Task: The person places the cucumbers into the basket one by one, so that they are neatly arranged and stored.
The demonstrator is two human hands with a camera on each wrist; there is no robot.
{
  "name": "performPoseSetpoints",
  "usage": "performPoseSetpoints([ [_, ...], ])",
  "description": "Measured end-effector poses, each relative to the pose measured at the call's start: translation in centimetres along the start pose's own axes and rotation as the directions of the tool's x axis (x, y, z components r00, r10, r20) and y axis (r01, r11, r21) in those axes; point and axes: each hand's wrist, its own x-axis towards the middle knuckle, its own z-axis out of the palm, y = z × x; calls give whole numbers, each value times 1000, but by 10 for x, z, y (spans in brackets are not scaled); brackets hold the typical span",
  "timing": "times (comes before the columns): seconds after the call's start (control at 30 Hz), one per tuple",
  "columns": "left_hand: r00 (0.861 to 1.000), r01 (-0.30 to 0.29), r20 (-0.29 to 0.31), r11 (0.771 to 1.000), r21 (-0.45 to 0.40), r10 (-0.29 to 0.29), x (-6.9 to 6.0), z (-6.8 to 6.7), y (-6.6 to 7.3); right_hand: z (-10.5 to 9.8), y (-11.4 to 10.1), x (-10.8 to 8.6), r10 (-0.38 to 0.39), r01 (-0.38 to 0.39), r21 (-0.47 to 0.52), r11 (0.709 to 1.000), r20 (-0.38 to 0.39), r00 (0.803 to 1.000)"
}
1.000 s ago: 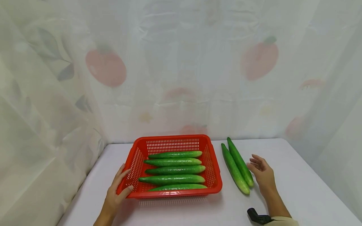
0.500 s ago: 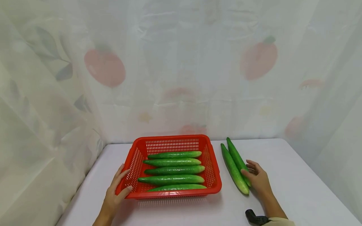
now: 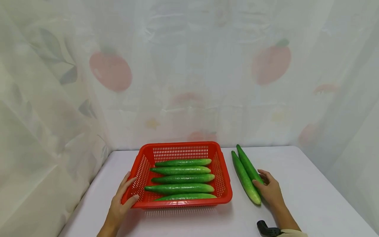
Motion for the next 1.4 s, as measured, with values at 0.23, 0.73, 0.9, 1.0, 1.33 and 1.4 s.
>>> performPoseSetpoints([
  [0.23, 1000, -13, -3, 1000, -6, 13, 0, 0, 2, 1, -3, -3, 80, -78, 17, 997, -148, 986],
  [0.73, 1000, 30, 0, 999, 15, -30, 0, 0, 4, -1, 3, -2, 171, -140, 123, 983, -297, 939],
  [0.9, 999, 37, 2, 999, 19, -37, -1, 0, 6, -1, 1, -3, 187, -145, 156, 977, -305, 934],
  [1.0, 1000, 28, 3, 999, 15, -28, -1, 1, 7, -2, 0, -4, 204, -152, 185, 971, -310, 928],
  [1.33, 1000, 7, 0, 1000, 0, -7, -1, 1, 4, -7, -8, -6, 212, -148, 206, 967, -335, 918],
  [1.4, 1000, 14, 1, 1000, -2, -14, -1, 1, 3, -8, -9, -5, 210, -144, 209, 967, -337, 918],
])
